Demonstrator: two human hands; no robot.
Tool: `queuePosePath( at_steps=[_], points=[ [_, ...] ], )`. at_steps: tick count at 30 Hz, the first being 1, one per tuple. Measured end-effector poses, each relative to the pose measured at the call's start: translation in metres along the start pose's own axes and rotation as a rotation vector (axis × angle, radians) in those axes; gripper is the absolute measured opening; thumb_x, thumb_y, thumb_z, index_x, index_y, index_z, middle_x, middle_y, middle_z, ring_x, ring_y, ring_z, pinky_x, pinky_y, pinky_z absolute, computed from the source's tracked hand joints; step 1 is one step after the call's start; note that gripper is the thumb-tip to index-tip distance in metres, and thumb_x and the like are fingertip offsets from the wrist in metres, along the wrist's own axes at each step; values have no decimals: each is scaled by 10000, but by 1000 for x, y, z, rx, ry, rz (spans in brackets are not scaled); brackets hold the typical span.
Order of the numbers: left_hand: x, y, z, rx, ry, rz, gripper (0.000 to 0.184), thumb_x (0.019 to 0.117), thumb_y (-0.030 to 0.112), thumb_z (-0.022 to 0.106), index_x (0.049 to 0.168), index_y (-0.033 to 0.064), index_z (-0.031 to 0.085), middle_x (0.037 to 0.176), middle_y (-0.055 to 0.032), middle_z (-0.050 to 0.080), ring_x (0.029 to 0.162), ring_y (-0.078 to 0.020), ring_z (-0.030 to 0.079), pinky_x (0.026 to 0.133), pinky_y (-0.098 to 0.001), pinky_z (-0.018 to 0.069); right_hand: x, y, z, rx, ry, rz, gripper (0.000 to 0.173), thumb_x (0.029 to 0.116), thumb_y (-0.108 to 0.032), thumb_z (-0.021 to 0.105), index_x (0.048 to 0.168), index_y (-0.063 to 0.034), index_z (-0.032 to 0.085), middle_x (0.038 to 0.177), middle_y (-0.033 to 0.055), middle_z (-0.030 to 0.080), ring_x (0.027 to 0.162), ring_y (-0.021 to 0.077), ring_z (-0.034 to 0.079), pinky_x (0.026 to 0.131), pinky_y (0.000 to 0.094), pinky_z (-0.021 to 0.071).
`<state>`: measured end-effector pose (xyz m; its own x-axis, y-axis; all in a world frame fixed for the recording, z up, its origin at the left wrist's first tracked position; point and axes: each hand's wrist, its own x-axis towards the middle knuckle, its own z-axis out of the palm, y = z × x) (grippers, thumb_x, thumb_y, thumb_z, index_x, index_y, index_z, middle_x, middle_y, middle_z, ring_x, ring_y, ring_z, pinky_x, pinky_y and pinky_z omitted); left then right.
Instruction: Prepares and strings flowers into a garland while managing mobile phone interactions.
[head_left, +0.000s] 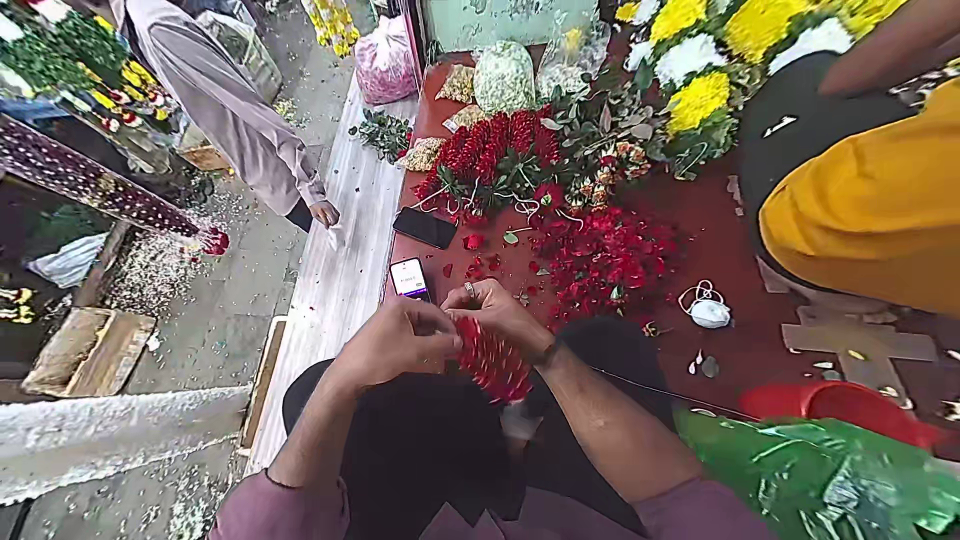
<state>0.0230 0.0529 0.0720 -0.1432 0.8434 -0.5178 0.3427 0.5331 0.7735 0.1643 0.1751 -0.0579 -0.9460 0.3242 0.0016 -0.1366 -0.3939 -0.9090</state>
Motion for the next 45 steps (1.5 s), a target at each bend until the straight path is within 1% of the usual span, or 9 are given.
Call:
queuePosePath(
  at_steps=[5, 8, 12, 23, 25, 27, 33, 41, 45],
  points=[
    [23, -25, 6, 111, 647, -56, 135, 927, 211, 752, 838, 109, 745, 599, 21, 581, 496, -83, 482, 512, -304, 429, -1, -5, 16, -58, 24, 26, 93, 913, -55, 694, 862, -53, 771, 733, -74, 697, 601, -61, 524, 572, 147, 436],
    [21, -50, 10, 119, 613, -204, 136, 918, 217, 757, 851, 98, 760, 656, 12, 656, 566, -80, 589, 597, -333, 516, 0, -4, 14, -231, -25, 22, 120, 944, -76, 676, 892, -29, 773, 794, -40, 727, 707, -54, 612, 696, 170, 518],
    [5, -72, 11, 13, 440, -229, 124, 947, 205, 736, 931, 87, 771, 802, 27, 733, 710, -36, 659, 711, -279, 553, 1, -3, 7, -289, -4, 85, 119, 937, -51, 666, 874, -24, 763, 752, -42, 706, 662, -49, 586, 659, 174, 503],
    [-4, -86, -9, 43, 254, -300, 115, 892, 217, 758, 869, 106, 745, 741, 47, 673, 653, -43, 588, 656, -302, 500, 7, 10, 1, -373, -48, 322, 165, 995, -111, 621, 889, -40, 724, 720, -56, 637, 628, -14, 532, 624, 184, 454],
    [-4, -90, -10, 63, 296, -357, 113, 878, 212, 756, 862, 102, 741, 749, 28, 679, 669, -72, 607, 670, -341, 514, 16, 26, 0, -665, -30, 401, 238, 1043, -173, 557, 1094, -24, 735, 982, 73, 710, 898, 131, 639, 855, 326, 504],
    [-6, -90, -11, 141, 305, -434, 133, 876, 234, 739, 884, 101, 743, 764, -5, 681, 694, -129, 621, 682, -409, 516, 29, 49, 7, -947, -101, 443, 370, 1047, -159, 510, 1376, -34, 625, 1411, 144, 609, 1344, 288, 541, 1147, 491, 392],
    [-1, -95, -11, 327, 211, -565, 195, 858, 262, 723, 903, 74, 747, 879, -125, 703, 894, -321, 662, 821, -607, 485, 76, 112, 47, -1353, -220, 296, 525, 969, -97, 559, 1489, -48, 510, 1646, 143, 338, 1530, 324, 288, 1198, 557, 277],
    [-2, -99, -13, 319, 236, -490, 163, 861, 252, 709, 870, 90, 728, 795, -88, 666, 796, -288, 631, 739, -578, 474, 67, 111, 54, -1428, -313, 298, 320, 981, -103, 552, 1258, 19, 655, 1501, 203, 507, 1405, 388, 455, 1112, 626, 329],
    [-4, -99, -11, 317, 340, -411, 147, 868, 249, 710, 844, 105, 728, 723, -49, 628, 697, -232, 587, 663, -520, 458, 51, 74, 36, -863, -103, 475, 326, 1020, -61, 465, 1262, -12, 678, 1294, 141, 664, 1222, 244, 608, 1073, 446, 427]
  ],
)
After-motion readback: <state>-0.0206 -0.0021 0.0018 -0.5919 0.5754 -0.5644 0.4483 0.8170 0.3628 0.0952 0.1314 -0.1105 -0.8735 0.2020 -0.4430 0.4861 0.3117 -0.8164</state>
